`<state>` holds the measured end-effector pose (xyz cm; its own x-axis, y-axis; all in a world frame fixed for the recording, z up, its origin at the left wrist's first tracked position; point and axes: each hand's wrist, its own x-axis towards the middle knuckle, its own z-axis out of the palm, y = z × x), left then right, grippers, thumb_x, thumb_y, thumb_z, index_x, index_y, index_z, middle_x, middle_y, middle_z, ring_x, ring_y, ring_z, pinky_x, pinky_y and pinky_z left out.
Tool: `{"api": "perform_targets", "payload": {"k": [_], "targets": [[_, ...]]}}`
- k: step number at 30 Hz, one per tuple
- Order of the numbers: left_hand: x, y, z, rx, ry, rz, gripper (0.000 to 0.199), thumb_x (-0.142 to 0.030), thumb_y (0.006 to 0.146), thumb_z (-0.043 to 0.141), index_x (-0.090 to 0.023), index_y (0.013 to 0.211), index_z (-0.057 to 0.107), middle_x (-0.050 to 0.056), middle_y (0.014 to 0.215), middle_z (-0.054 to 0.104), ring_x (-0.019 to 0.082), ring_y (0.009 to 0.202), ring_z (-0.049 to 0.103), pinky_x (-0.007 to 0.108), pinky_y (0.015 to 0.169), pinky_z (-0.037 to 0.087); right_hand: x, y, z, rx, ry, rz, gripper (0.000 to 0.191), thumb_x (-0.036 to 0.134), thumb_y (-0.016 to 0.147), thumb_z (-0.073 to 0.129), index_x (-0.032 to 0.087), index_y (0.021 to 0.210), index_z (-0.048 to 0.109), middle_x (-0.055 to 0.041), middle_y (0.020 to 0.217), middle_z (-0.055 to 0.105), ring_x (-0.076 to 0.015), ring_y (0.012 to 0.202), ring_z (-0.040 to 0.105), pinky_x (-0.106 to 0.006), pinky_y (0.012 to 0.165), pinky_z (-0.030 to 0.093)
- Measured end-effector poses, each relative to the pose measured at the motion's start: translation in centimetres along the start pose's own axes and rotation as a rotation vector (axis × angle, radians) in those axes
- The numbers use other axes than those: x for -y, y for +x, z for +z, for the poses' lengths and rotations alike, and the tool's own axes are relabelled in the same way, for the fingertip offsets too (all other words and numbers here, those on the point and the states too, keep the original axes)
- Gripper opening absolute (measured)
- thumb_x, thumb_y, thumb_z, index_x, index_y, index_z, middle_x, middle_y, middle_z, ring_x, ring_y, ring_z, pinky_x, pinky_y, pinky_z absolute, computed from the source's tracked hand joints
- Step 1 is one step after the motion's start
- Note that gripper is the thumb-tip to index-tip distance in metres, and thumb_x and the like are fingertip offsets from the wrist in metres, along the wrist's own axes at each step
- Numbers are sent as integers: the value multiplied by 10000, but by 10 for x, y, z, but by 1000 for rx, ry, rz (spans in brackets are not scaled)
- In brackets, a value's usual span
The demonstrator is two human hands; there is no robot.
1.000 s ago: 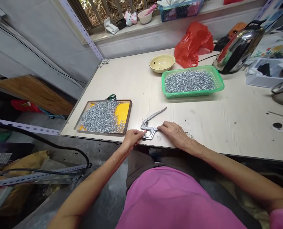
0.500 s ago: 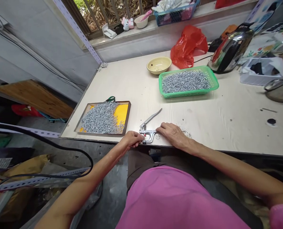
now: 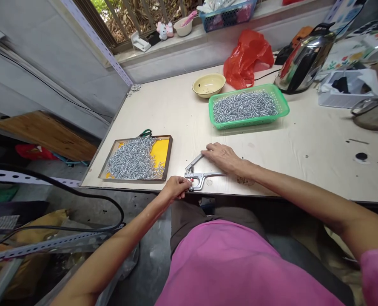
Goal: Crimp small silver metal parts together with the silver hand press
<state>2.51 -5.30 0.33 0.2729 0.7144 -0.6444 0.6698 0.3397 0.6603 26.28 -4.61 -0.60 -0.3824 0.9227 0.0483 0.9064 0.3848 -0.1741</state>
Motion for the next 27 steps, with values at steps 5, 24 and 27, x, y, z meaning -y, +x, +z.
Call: {"api": "perform_targets", "payload": {"k": [5, 24, 27], "targets": [[8, 4, 1, -1, 27, 33, 252, -386, 762, 627, -147, 695, 581, -67, 389, 460, 55, 317, 402, 154, 347, 244, -13, 23, 6, -16, -83, -134, 224, 143, 945, 402, 171, 969, 623, -95, 980, 604, -220, 907, 453, -331, 735, 276], [4, 9, -2, 68, 155, 25, 258, -408, 786, 594, -157, 734, 565, -69, 394, 461, 71, 322, 434, 158, 362, 279, -25, 20, 27, -240, -205, -145, 252, 164, 971, 376, 175, 921, 624, -75, 906, 623, -214, 833, 420, -340, 693, 230], [4, 9, -2, 66, 191, 41, 272, -420, 798, 573, -156, 734, 572, -60, 384, 472, 77, 326, 441, 161, 367, 275, -23, 19, 21, -277, -212, -148, 318, 145, 982, 324, 175, 948, 638, -73, 907, 629, -210, 819, 420, -340, 698, 238]]}}
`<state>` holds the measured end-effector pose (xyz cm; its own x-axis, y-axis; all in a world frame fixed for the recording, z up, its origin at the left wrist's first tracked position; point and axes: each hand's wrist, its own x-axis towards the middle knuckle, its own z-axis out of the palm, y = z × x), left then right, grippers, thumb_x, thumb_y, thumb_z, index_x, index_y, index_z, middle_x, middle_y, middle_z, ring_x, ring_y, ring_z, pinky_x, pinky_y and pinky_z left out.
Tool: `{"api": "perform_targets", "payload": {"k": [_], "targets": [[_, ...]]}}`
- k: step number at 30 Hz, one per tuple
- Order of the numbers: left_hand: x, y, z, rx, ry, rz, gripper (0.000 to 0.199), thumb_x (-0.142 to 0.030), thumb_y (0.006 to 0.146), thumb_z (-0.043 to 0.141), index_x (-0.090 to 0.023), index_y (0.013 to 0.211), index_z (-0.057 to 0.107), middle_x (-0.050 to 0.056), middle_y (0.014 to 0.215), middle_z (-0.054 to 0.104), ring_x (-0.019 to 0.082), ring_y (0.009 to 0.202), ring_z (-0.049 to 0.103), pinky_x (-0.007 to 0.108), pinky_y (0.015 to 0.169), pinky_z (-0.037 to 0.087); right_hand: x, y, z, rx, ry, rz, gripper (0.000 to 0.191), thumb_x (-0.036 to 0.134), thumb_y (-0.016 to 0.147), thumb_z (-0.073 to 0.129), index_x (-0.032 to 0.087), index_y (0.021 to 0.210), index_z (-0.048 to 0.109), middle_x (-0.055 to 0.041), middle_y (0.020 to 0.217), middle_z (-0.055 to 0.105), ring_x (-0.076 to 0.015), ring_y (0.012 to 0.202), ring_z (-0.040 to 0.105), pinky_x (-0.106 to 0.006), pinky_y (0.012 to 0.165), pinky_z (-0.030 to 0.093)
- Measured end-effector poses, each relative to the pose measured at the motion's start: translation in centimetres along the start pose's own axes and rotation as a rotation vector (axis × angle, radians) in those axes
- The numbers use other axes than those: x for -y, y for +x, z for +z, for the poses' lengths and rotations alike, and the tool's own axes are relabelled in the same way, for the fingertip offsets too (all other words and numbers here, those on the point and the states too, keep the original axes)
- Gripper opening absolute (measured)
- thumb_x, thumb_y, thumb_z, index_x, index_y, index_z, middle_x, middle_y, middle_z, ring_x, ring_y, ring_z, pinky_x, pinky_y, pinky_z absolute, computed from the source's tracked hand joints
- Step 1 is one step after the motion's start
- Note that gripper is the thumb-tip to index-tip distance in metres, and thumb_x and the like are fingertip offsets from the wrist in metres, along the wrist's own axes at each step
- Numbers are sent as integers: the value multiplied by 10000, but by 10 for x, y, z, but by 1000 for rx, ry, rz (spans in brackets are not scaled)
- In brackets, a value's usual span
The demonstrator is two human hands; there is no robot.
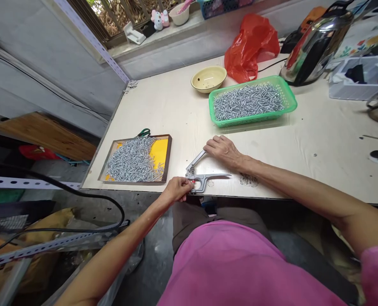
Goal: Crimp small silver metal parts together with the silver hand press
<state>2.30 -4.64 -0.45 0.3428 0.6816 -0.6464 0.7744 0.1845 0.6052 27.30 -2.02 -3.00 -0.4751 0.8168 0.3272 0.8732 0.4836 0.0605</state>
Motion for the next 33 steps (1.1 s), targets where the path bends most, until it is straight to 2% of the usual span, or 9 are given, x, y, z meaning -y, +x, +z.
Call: {"api": "perform_targets", "payload": {"k": [4, 13, 17, 19, 22, 25, 30, 33], "targets": [[-3, -2, 3, -44, 49, 6, 262, -403, 802, 568, -152, 727, 585, -60, 372, 473, 79, 326, 447, 163, 387, 289, 0, -8, -5, -55, -17, 22, 368, 137, 991, 287, 175, 975, 653, -70, 907, 643, -205, 804, 422, -337, 705, 247], [-14, -8, 8, -133, 117, 117, 194, -324, 788, 559, -157, 699, 602, -63, 436, 493, 96, 375, 530, 173, 415, 342, 8, -35, -8, -119, -32, 175, 293, 218, 991, 364, 186, 967, 654, -65, 915, 653, -205, 793, 431, -338, 681, 229], [-5, -8, 14, -165, 15, 62, 184, -333, 774, 566, -158, 748, 614, -56, 456, 514, 105, 375, 530, 181, 404, 367, 10, -34, -6, -59, -34, 190, 260, 160, 966, 396, 175, 917, 651, -72, 874, 638, -210, 789, 420, -342, 674, 212], [0, -12, 19, -228, -46, 49, 207, -358, 782, 558, -161, 762, 616, -51, 462, 520, 109, 385, 529, 187, 406, 378, 9, -34, -4, -21, -29, 169, 245, 134, 952, 412, 170, 900, 648, -72, 855, 632, -212, 797, 414, -342, 678, 208], [3, -22, 26, -350, -63, 134, 232, -382, 804, 552, -166, 784, 632, -44, 508, 544, 105, 445, 551, 191, 459, 397, 6, -36, 1, 17, -32, 144, 232, 124, 945, 423, 168, 890, 645, -69, 845, 628, -216, 810, 409, -345, 690, 207], [0, -28, 30, -407, -17, 202, 220, -367, 808, 560, -170, 785, 655, -42, 534, 552, 100, 487, 555, 194, 512, 396, 5, -36, 1, 54, -29, 137, 220, 127, 940, 434, 171, 873, 638, -68, 838, 622, -221, 827, 415, -348, 706, 214], [-5, -24, 30, -396, -19, 195, 229, -373, 811, 547, -171, 772, 649, -46, 533, 535, 96, 483, 532, 199, 531, 392, 24, -37, -23, 138, 54, 193, 161, 162, 930, 470, 157, 974, 625, -99, 968, 615, -223, 864, 464, -340, 712, 246], [-3, -20, 26, -392, -45, 173, 225, -368, 796, 547, -166, 778, 643, -40, 554, 548, 96, 486, 527, 196, 520, 387, 45, -47, -41, 253, 207, 147, 186, 239, 956, 456, 172, 932, 628, -75, 929, 607, -196, 817, 505, -327, 702, 285]]}}
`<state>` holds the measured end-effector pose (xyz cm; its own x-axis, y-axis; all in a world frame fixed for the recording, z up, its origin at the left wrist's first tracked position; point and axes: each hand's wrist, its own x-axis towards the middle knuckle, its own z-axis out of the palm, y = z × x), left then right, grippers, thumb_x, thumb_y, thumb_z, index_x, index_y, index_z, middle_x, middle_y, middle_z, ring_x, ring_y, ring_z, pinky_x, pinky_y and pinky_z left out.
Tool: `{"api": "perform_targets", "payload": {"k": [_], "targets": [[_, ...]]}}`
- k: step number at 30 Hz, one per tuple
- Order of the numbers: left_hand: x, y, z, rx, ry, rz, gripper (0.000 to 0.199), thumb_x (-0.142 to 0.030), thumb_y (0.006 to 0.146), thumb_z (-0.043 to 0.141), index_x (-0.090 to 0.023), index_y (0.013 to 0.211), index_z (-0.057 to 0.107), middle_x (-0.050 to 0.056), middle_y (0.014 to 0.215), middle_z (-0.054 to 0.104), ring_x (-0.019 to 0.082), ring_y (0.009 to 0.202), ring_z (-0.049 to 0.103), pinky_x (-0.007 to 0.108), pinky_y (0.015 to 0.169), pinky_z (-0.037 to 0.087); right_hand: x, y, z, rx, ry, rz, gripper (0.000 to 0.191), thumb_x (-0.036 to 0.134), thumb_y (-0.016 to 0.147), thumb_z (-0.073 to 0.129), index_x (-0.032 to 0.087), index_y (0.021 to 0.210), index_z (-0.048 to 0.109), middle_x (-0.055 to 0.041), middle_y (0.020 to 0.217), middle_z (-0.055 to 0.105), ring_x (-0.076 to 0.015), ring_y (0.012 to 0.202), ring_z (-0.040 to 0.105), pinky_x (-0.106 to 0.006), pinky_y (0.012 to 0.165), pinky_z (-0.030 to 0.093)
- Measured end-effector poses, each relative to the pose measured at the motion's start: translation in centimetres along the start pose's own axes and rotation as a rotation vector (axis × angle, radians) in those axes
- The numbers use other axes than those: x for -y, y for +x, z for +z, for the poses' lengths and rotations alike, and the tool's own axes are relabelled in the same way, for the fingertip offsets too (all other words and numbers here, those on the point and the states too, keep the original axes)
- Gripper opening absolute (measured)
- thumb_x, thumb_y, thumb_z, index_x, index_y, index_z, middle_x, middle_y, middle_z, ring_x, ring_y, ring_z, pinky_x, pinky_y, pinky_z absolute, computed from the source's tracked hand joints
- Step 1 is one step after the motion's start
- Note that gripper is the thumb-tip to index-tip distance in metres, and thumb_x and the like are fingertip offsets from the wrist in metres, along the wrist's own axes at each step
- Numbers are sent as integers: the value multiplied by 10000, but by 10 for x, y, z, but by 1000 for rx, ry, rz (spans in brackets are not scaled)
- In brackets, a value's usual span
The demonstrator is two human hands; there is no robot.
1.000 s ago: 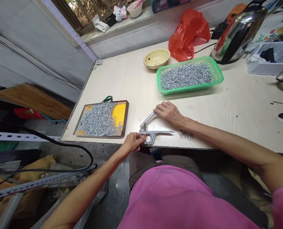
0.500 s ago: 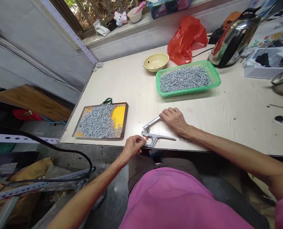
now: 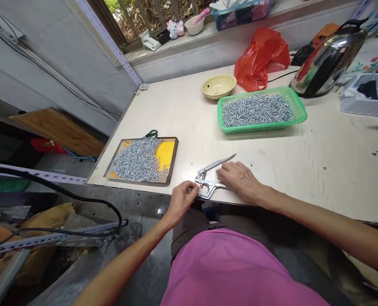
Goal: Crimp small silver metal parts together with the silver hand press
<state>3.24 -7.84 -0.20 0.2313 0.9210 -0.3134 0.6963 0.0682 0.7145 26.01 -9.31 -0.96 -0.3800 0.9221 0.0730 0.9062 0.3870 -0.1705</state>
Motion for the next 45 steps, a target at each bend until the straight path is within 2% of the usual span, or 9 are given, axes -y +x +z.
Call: {"api": "perform_targets", "payload": {"k": [10, 17, 26, 31, 33, 36, 38, 41, 45], "targets": [[-8, 15, -12, 234, 111, -146, 190, -285, 745, 544, -135, 732, 659, -47, 428, 486, 89, 398, 453, 187, 433, 319, 25, -18, -2, 170, 63, 68, 192, 235, 967, 434, 176, 935, 614, -68, 948, 616, -176, 807, 561, -304, 638, 330], [-19, 28, -16, 374, 150, -246, 145, -259, 691, 579, -148, 598, 582, -38, 404, 482, 88, 378, 457, 178, 398, 320, 26, -19, 2, 153, 49, 106, 178, 276, 971, 435, 196, 976, 594, -64, 982, 614, -173, 821, 590, -292, 569, 302], [-22, 30, -13, 411, 104, -254, 231, -323, 697, 591, -160, 551, 517, -53, 399, 448, 68, 359, 425, 169, 372, 307, 29, -19, 11, 94, 53, 132, 172, 260, 966, 422, 231, 1005, 588, -73, 969, 611, -182, 818, 604, -281, 547, 315], [-22, 28, -14, 405, 47, -281, 243, -359, 689, 630, -155, 594, 539, -61, 405, 452, 61, 358, 426, 159, 370, 300, 25, -20, 3, 140, 90, 133, 183, 298, 959, 443, 233, 1030, 598, -81, 1018, 610, -185, 835, 602, -278, 617, 390], [-21, 28, -14, 403, 31, -283, 226, -350, 692, 634, -154, 616, 550, -65, 409, 453, 61, 361, 432, 155, 374, 307, 17, -18, -4, 117, 109, 127, 273, 369, 916, 529, 227, 1144, 575, -112, 1181, 577, -228, 976, 585, -322, 739, 437], [-21, 28, -14, 418, 18, -286, 212, -334, 705, 624, -157, 616, 548, -64, 403, 450, 63, 358, 431, 155, 372, 307, 0, -10, -8, 52, 80, 125, 732, 534, 769, 672, 194, 1369, 428, -188, 1435, 396, -352, 1262, 412, -461, 945, 388], [-20, 28, -14, 425, 17, -286, 228, -340, 708, 625, -158, 600, 539, -62, 399, 445, 63, 355, 429, 156, 369, 301, -10, -4, -7, 71, 57, 96, 914, 616, 685, 702, 163, 1411, 379, -218, 1456, 367, -396, 1335, 313, -519, 997, 333], [-17, 29, -14, 423, 7, -274, 259, -371, 697, 650, -158, 599, 540, -61, 413, 451, 63, 355, 429, 159, 366, 297, -18, 3, -5, 117, 38, 31, 945, 648, 642, 705, 145, 1385, 408, -216, 1368, 467, -394, 1301, 359, -539, 1007, 304], [-11, 30, -12, 420, 3, -269, 258, -381, 700, 654, -157, 616, 559, -56, 426, 466, 69, 358, 438, 165, 364, 302, -17, 4, -9, 105, 37, 3, 792, 591, 700, 681, 156, 1322, 456, -173, 1246, 563, -337, 1162, 482, -503, 981, 306]]}}
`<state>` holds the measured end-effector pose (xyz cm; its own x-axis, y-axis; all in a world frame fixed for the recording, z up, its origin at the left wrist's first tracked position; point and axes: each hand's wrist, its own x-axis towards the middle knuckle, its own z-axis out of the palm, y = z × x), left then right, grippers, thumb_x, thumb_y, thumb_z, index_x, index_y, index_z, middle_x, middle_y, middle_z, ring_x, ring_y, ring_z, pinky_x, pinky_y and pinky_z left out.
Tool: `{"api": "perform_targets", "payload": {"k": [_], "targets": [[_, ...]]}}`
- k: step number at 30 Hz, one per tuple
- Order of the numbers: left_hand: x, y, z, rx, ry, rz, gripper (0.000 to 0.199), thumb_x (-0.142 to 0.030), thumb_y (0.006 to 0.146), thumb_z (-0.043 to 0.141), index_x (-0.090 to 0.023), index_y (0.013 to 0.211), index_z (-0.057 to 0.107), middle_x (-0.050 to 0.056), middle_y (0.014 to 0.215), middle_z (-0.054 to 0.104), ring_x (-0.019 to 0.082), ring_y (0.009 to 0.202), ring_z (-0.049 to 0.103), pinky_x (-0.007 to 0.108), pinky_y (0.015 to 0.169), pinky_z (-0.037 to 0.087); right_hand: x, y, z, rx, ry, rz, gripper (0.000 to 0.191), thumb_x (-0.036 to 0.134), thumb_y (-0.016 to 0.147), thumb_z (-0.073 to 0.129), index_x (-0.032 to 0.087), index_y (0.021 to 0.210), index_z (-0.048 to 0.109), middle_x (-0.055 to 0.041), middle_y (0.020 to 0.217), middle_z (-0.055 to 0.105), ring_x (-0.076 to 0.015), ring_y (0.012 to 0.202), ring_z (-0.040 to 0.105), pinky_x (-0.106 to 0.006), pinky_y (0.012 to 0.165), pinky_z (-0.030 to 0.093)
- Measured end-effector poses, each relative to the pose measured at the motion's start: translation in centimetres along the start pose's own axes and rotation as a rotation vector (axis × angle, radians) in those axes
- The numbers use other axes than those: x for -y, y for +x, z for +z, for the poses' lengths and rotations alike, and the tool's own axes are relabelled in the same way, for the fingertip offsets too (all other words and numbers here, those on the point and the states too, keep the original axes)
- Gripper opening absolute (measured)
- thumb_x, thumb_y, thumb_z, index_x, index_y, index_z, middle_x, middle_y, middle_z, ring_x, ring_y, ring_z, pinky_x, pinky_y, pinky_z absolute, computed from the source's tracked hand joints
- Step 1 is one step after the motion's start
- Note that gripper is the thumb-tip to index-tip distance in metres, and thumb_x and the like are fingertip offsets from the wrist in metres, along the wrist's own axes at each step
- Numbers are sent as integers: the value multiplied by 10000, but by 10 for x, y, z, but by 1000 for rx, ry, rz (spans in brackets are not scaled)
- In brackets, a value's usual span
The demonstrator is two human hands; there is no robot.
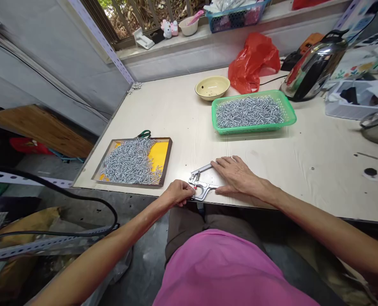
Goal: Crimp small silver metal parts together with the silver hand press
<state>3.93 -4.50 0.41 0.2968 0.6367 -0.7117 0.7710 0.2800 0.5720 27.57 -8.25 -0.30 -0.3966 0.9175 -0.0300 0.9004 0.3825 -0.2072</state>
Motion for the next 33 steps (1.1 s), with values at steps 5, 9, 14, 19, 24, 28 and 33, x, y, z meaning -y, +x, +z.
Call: {"api": "perform_targets", "payload": {"k": [5, 9, 14, 19, 24, 28, 33], "targets": [[1, 1, 2, -21, -9, -23, 235, -343, 726, 629, -157, 609, 546, -49, 428, 473, 78, 361, 451, 175, 377, 315, 9, -7, -7, 1, 4, 11, 647, 452, 795, 654, 158, 1329, 436, -138, 1200, 596, -297, 1076, 516, -463, 960, 284], [-1, -4, 3, -37, 23, -62, 225, -342, 783, 591, -156, 657, 566, -44, 429, 468, 100, 388, 463, 198, 410, 342, 15, -12, -5, -18, 15, 24, 557, 373, 829, 641, 162, 1309, 452, -119, 1126, 629, -275, 1028, 529, -424, 936, 287], [4, -19, 13, -382, 417, 279, 217, -347, 865, 547, -156, 818, 640, 46, 742, 630, 169, 721, 594, 270, 651, 465, 19, -14, 2, -49, 36, 30, 510, 330, 845, 627, 173, 1300, 458, -117, 1107, 638, -267, 1013, 532, -383, 875, 331], [-8, -7, 29, -483, 745, 760, 374, -267, 827, 634, -163, 1174, 544, 119, 1231, 564, 270, 1183, 480, 402, 974, 437, 23, -14, 2, -47, 69, 56, 569, 294, 855, 615, 170, 1365, 395, -123, 1141, 633, -266, 1026, 534, -371, 844, 376], [-32, 21, 28, -295, 880, 857, 477, -249, 819, 615, -120, 1253, 466, 147, 1283, 531, 278, 1190, 473, 422, 1015, 409, 18, -14, 1, -46, 122, 43, 682, 272, 848, 625, 177, 1434, 290, -120, 1176, 617, -264, 1019, 534, -390, 854, 411], [-42, 28, 24, -275, 975, 816, 581, -325, 808, 630, -80, 1296, 433, 145, 1155, 577, 282, 1049, 511, 406, 910, 451, 7, -14, -3, -14, 127, 33, 740, 343, 805, 687, 161, 1416, 310, -130, 1196, 579, -270, 1037, 513, -390, 855, 430], [-51, 27, 24, -274, 1054, 796, 546, -437, 831, 625, -92, 1234, 496, 141, 1107, 577, 287, 1034, 502, 384, 823, 451, 8, -12, -4, 41, -17, 109, 456, 410, 822, 668, 150, 1172, 533, -129, 1063, 580, -275, 965, 513, -363, 767, 428]]}}
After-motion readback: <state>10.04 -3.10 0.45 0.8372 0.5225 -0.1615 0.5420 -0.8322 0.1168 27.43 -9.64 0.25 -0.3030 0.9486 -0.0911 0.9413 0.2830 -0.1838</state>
